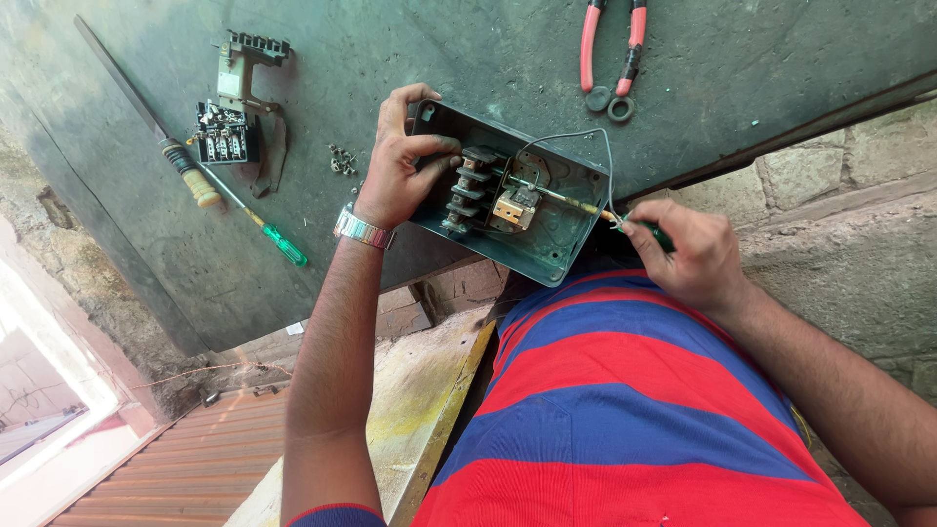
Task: The person uses a screwdriver to adjust internal contacts and terminals inside a small electrical component housing. They then wipe a small black plastic part with a cloth and place it on the table.
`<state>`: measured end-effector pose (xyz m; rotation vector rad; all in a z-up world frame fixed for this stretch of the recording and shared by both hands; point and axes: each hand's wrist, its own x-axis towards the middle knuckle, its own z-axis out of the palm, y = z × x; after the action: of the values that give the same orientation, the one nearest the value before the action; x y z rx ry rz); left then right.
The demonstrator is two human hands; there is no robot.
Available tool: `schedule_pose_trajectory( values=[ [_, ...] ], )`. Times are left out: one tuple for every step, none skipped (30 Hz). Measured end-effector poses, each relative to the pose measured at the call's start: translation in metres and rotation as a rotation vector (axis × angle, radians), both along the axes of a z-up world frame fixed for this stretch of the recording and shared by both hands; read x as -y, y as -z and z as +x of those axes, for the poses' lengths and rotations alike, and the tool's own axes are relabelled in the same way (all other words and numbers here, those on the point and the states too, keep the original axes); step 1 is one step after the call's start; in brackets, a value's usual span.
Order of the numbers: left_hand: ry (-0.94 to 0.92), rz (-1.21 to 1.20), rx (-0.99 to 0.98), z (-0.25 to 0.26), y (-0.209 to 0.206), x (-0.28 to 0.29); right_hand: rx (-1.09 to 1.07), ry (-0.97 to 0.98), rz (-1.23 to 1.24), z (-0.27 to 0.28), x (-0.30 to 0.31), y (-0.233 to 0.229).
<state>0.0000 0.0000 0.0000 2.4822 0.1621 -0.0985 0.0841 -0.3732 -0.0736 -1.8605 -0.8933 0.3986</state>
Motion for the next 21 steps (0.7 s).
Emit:
schedule_pose_trajectory(
  values=[
    [0.005, 0.006, 0.006, 0.001, 0.000, 0.000, -0.045, 0.010, 0.005, 0.001, -0.001, -0.001],
    [-0.003, -0.007, -0.005, 0.001, 0.000, 0.000, -0.025, 0.005, 0.035, 0.003, -0.002, -0.003],
    [-0.012, -0.019, -0.018, 0.001, 0.000, 0.000, -0.004, -0.001, 0.065, 0.004, -0.003, -0.006],
    [-0.021, -0.032, -0.030, 0.001, 0.000, 0.000, 0.016, -0.007, 0.096, 0.004, -0.004, -0.008],
    [-0.017, -0.025, -0.026, 0.001, 0.000, 0.000, 0.010, -0.002, 0.107, 0.004, -0.004, -0.010],
    [-0.013, -0.017, -0.021, 0.002, 0.000, 0.000, 0.004, 0.003, 0.118, 0.004, -0.004, -0.011],
    [-0.009, -0.010, -0.017, 0.002, 0.000, 0.000, -0.002, 0.008, 0.128, 0.003, -0.004, -0.011],
    [-0.012, -0.018, -0.019, 0.002, 0.000, 0.000, 0.007, 0.016, 0.145, 0.002, -0.004, -0.010],
    [-0.014, -0.024, -0.021, 0.001, 0.000, 0.000, 0.014, 0.024, 0.163, 0.000, -0.003, -0.009],
    [-0.017, -0.030, -0.023, 0.001, -0.001, 0.000, 0.022, 0.032, 0.181, -0.002, -0.002, -0.007],
    [-0.014, -0.025, -0.023, 0.001, -0.001, 0.000, 0.008, 0.041, 0.162, -0.004, -0.001, -0.005],
    [-0.012, -0.020, -0.023, 0.001, -0.001, 0.000, -0.006, 0.049, 0.143, -0.006, 0.000, -0.003],
    [-0.010, -0.016, -0.022, 0.001, -0.001, 0.000, -0.018, 0.057, 0.123, -0.007, 0.001, -0.001],
    [-0.007, -0.015, -0.021, 0.002, -0.001, 0.000, -0.021, 0.051, 0.110, -0.007, 0.001, 0.001],
    [-0.005, -0.014, -0.021, 0.002, -0.001, 0.000, -0.024, 0.044, 0.097, -0.008, 0.001, 0.003],
    [-0.003, -0.012, -0.020, 0.002, -0.001, 0.000, -0.027, 0.037, 0.083, -0.007, 0.001, 0.004],
    [-0.002, -0.013, -0.019, 0.002, -0.001, 0.000, -0.029, 0.023, 0.086, -0.006, 0.001, 0.004],
    [-0.002, -0.013, -0.017, 0.001, -0.001, 0.000, -0.030, 0.010, 0.088, -0.005, 0.001, 0.004],
    [-0.002, -0.013, -0.015, 0.001, -0.001, 0.000, -0.031, -0.004, 0.091, -0.003, 0.000, 0.003],
    [-0.002, -0.015, -0.015, 0.001, 0.000, 0.000, -0.033, -0.005, 0.096, -0.001, 0.000, 0.002],
    [-0.002, -0.015, -0.014, 0.001, -0.001, 0.000, -0.033, -0.004, 0.102, 0.001, -0.001, 0.000]
  ],
)
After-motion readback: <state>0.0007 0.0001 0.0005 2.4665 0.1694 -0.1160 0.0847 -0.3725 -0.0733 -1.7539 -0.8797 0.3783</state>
